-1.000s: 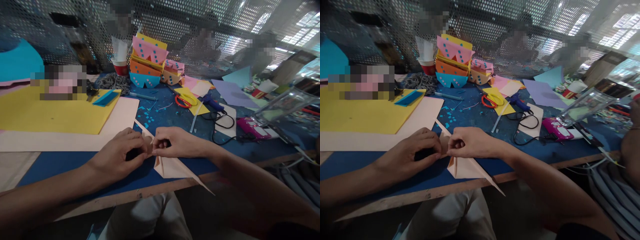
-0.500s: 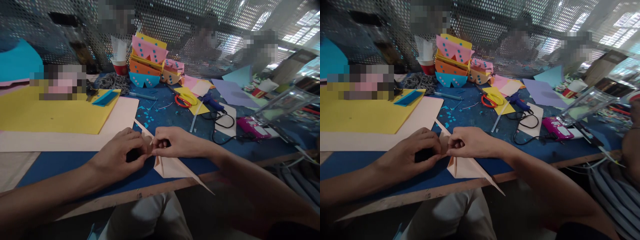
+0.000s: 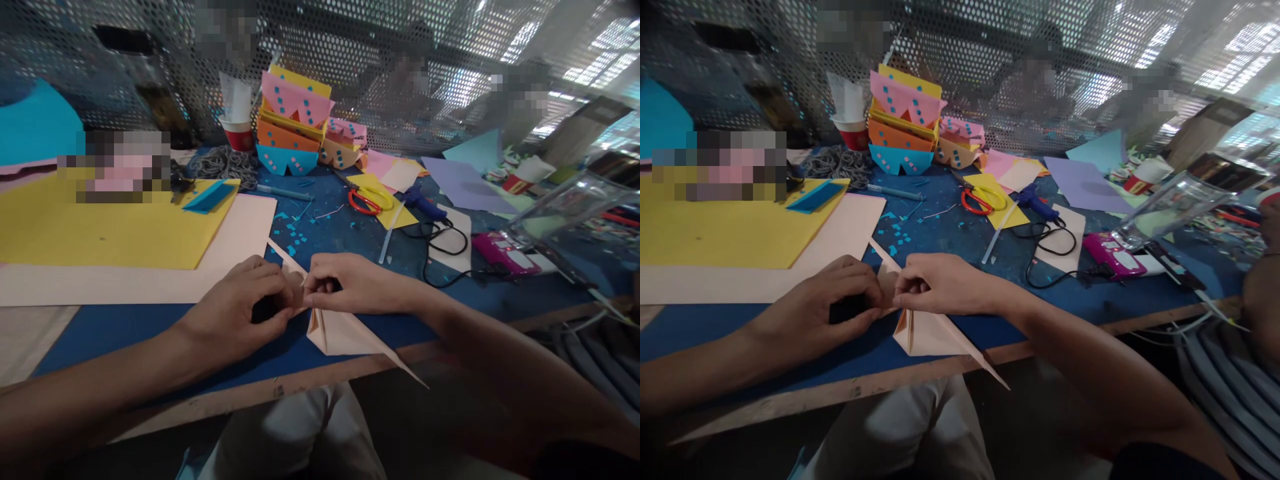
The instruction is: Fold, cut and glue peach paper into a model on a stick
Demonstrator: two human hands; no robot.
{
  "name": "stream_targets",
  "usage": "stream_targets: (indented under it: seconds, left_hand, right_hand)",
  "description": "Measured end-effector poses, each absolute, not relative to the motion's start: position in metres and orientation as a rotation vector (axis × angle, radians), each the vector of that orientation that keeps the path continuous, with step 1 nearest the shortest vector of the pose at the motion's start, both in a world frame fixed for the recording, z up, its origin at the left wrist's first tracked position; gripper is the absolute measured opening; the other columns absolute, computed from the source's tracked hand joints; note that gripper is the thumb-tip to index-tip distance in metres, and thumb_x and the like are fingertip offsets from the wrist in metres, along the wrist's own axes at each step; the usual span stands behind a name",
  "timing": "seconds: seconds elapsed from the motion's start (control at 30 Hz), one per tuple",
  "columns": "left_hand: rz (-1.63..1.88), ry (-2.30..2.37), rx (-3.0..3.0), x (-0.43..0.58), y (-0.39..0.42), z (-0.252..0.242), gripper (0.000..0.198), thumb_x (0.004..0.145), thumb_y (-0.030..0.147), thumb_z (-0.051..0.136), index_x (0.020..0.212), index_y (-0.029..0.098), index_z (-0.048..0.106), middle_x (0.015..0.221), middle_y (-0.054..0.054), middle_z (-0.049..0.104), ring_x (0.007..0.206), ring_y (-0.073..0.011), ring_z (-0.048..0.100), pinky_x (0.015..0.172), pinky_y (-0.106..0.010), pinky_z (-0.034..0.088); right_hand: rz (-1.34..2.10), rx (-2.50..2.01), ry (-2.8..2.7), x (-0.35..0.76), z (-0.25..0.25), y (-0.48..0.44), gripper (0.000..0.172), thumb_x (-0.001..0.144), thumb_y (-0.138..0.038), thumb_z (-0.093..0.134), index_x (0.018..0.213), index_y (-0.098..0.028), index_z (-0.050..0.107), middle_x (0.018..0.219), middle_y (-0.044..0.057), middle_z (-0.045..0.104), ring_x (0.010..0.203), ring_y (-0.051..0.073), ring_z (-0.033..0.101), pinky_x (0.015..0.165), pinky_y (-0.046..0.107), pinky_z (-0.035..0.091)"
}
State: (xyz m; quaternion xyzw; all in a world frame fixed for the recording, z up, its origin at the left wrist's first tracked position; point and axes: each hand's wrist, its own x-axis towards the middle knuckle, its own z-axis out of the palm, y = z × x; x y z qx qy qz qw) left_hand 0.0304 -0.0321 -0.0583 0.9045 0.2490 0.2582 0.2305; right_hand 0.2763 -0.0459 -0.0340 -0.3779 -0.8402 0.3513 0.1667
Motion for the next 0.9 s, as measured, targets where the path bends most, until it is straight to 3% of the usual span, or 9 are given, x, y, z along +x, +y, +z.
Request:
stream_targets:
  seconds: [0.4,0.9]
  left_hand:
    - [0.682,0.678,2.526,0.030,-0.031,-0.059,0.013,0.094,0.020,0.058,0.083,0.023,0.065,0.088,-0.001,0.070,0.087,-0.0213,0.058,0.081,-0.036,0.045]
    - [0.657,0.661,2.529,0.033,-0.033,-0.050,0.013,0.090,0.016,0.058,0.079,0.023,0.061,0.085,0.000,0.071,0.084,-0.0202,0.058,0.080,-0.035,0.044]
  right_hand:
    - [1.032,-1.067,-2.365,0.277,-0.036,-0.045,0.016,0.099,-0.032,0.075,0.097,-0.017,0.074,0.093,0.001,0.064,0.085,0.014,0.063,0.075,0.026,0.045]
    - [0.981,-1.093,-2.378,0.275,-0.036,-0.045,0.009,0.096,-0.024,0.073,0.091,-0.017,0.071,0.090,0.000,0.062,0.081,0.013,0.060,0.071,0.025,0.042]
